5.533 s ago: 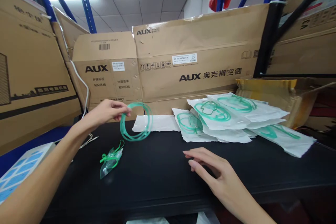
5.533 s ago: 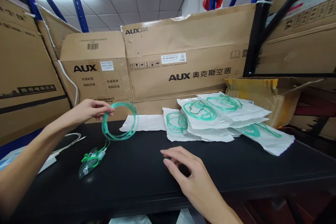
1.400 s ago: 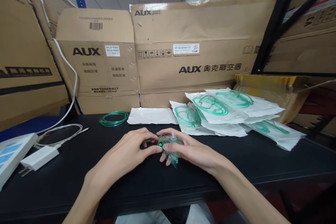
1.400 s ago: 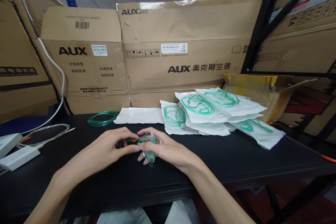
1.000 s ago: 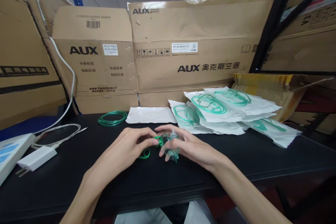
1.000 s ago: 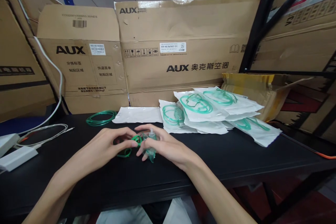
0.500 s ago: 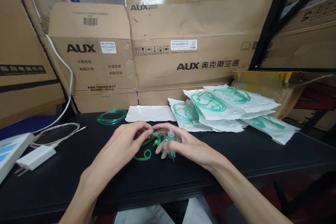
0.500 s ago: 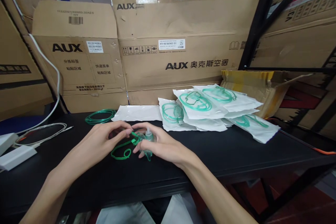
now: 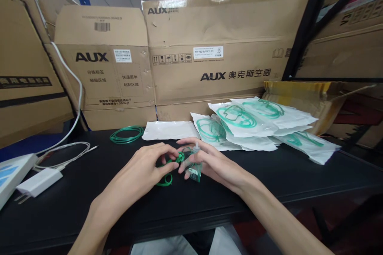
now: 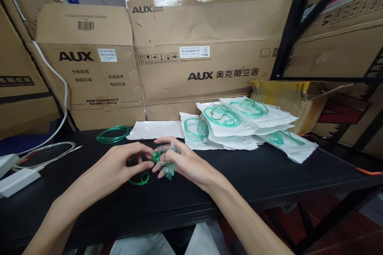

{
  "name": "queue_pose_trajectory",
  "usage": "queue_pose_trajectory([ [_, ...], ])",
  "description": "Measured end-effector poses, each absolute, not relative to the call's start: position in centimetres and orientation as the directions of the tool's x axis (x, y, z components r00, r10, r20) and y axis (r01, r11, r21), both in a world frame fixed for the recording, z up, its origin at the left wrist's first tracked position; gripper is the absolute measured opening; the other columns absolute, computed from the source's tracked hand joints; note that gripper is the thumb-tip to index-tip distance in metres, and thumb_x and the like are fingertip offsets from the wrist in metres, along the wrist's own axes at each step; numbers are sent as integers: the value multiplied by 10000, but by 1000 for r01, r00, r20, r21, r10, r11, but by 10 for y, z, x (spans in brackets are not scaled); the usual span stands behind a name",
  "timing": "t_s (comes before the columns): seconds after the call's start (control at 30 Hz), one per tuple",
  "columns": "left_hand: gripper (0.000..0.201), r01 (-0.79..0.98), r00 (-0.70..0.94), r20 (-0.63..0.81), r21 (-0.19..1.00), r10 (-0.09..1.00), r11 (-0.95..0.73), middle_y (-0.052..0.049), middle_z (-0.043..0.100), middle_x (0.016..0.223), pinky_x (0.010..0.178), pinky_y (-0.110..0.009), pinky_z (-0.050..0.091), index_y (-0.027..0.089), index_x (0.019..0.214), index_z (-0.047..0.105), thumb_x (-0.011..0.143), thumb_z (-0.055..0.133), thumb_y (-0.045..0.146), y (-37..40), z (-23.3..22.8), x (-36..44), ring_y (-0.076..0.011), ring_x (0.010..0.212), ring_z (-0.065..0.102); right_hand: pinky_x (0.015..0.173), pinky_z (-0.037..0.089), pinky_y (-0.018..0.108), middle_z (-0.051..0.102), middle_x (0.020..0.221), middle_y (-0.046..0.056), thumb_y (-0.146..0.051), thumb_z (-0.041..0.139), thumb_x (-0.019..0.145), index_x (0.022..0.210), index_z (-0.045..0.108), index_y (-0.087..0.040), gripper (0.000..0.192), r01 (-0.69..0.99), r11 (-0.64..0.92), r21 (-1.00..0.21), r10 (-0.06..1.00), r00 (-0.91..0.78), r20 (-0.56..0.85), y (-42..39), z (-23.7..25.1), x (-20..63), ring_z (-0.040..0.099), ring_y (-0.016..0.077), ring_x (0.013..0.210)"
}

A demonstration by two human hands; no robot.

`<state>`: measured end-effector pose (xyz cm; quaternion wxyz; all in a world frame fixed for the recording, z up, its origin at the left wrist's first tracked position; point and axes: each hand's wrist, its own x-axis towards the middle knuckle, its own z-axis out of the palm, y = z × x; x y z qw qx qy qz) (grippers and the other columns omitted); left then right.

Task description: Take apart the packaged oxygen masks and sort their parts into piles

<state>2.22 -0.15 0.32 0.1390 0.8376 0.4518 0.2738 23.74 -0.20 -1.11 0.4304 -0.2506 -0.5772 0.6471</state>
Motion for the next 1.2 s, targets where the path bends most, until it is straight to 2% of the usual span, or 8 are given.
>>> queue_pose_trajectory([
  [0.2,121,629,498,361,475,788,-615,67,707,933,743,-240,428,296,1011,726,941,662,220,0,3,25,-139,825,623,757,553,380,694,968,76,-164,620,834,1262,588,-171,429,-298,30,-954,828,-527,190,0,-14,238,712,237,867],
  [0.33,91,638,469,362,491,805,-593,72,687,887,717,-230,417,275,986,690,919,692,213,-3,4,26,-135,804,607,748,555,377,684,960,71,-154,614,837,1253,598,-169,416,-286,35,-958,831,-524,187,-1,-15,238,706,240,877],
  [0.57,107,590,475,374,535,796,-604,87,666,856,694,-205,426,299,1074,666,979,647,254,-3,6,23,-117,764,586,751,557,363,667,1044,71,-171,633,856,1192,606,-178,337,-250,18,-968,841,-519,150,0,-15,238,708,215,857],
  [0.7,202,544,580,402,457,708,-704,69,662,1063,829,-204,441,337,1125,692,987,628,205,-2,5,23,-117,910,617,760,555,363,683,934,55,-171,630,862,1212,595,-172,351,-226,8,-974,842,-523,128,-1,-15,238,704,215,852],
  [0.77,177,535,618,398,418,678,-734,57,640,1142,899,-220,435,340,1096,715,992,628,227,-1,3,23,-131,994,625,766,558,367,687,919,54,-173,631,865,1225,592,-171,362,-219,3,-976,849,-515,119,-1,-15,238,702,214,853],
  [0.93,105,599,571,407,388,713,-701,36,637,1108,862,-251,437,296,1023,716,1012,615,318,4,0,19,-152,961,641,769,564,368,685,968,60,-194,653,863,1228,593,-172,370,-221,-10,-975,856,-507,106,0,-15,238,720,217,846],
  [1.07,170,645,552,361,386,751,-660,34,654,1013,782,-264,426,283,938,722,1017,604,377,3,-2,19,-155,865,632,764,563,360,688,976,61,-217,677,871,1201,595,-177,342,-219,0,-976,852,-510,115,-1,-13,238,718,211,845],
  [1.2,258,652,557,332,393,762,-648,31,656,979,793,-271,418,278,915,717,1055,520,366,-1,-1,23,-157,870,628,760,567,359,679,915,49,-283,732,881,1108,614,-172,279,-179,69,-981,827,-540,157,-2,-11,238,697,212,867],
])
